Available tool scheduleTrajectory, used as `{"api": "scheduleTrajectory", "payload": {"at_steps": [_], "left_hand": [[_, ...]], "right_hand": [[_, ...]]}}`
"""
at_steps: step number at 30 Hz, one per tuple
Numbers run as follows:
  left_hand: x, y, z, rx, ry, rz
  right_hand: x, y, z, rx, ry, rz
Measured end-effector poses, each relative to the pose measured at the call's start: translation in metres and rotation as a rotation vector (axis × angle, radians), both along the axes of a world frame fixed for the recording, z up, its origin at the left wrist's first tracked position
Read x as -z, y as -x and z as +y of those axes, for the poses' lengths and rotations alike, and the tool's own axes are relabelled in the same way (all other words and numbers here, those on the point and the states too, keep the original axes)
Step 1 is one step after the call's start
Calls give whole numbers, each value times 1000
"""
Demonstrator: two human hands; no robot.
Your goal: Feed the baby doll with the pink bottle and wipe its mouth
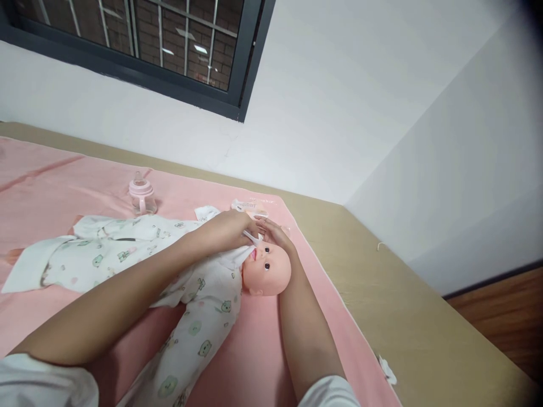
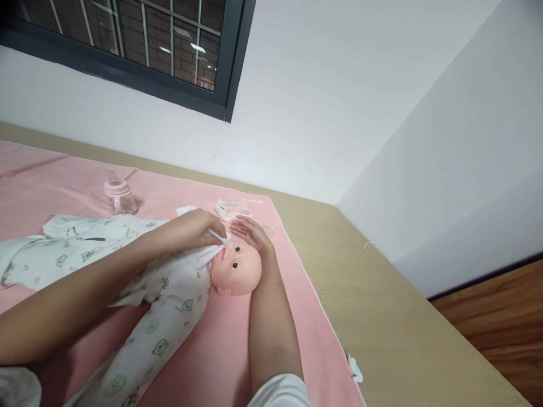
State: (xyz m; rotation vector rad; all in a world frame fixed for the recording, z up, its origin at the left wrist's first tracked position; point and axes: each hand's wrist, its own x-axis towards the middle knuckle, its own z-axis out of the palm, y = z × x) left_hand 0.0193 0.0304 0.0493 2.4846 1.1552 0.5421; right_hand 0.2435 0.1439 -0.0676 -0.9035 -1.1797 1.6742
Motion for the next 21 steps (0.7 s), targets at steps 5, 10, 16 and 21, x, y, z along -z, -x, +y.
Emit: {"api": "scheduleTrajectory", "payload": {"at_steps": [5, 10, 16, 21], "left_hand": [[0, 0, 0, -10, -27, -4], [0, -1, 0, -24, -38, -4], [-1, 0, 1, -76, -52, -44], [-6, 4, -4, 9, 13, -104]], "right_hand": [[-2, 0, -1, 4, 5, -19], [0, -1, 2, 4, -3, -27], [2, -2, 3, 11, 13, -12], [-2, 0, -1, 17, 18, -24]]}}
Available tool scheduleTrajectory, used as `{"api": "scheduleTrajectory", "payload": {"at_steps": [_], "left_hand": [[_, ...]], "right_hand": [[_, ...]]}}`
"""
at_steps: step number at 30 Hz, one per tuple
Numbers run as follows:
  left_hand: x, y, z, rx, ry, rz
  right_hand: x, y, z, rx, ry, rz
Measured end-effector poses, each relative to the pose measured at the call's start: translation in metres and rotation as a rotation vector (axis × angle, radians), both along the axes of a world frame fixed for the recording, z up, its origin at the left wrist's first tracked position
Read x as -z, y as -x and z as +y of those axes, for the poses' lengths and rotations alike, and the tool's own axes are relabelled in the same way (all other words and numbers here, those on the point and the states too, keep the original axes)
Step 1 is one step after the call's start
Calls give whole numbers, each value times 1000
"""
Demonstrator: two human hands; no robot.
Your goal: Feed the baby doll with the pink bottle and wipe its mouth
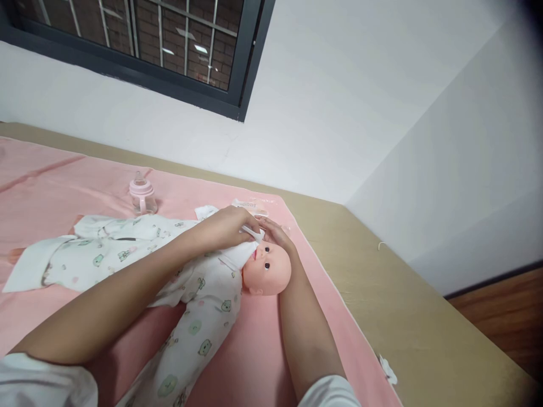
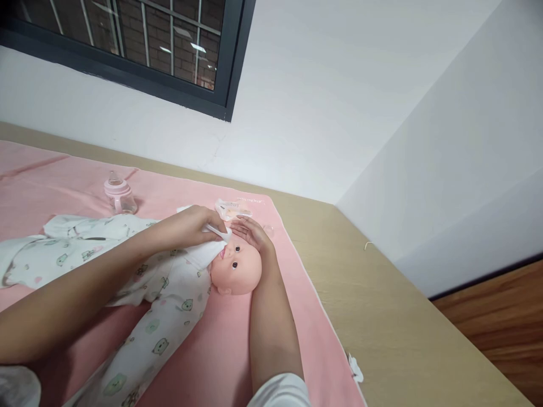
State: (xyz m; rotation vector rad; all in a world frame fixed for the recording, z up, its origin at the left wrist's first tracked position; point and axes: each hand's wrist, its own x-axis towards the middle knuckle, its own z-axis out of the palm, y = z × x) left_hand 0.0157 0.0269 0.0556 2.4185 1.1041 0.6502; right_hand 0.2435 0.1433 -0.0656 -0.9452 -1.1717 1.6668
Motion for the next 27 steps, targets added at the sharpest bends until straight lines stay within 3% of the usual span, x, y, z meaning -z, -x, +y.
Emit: {"api": "scheduleTrajectory", "payload": {"at_steps": [5, 10, 23, 25, 27], "left_hand": [[0, -3, -5, 94, 111, 14], [7, -8, -2, 112, 94, 23], [6, -5, 1, -3, 15, 55], [3, -4, 1, -12, 12, 43], [-1, 0, 1, -26, 10, 8]], "right_hand": [[-6, 3, -4, 17, 1, -22], [-6, 3, -4, 31, 20, -27], [0, 1, -1, 8, 5, 5], [-6, 1, 0, -9, -19, -15], [-23, 0, -3, -40, -88, -53]]}}
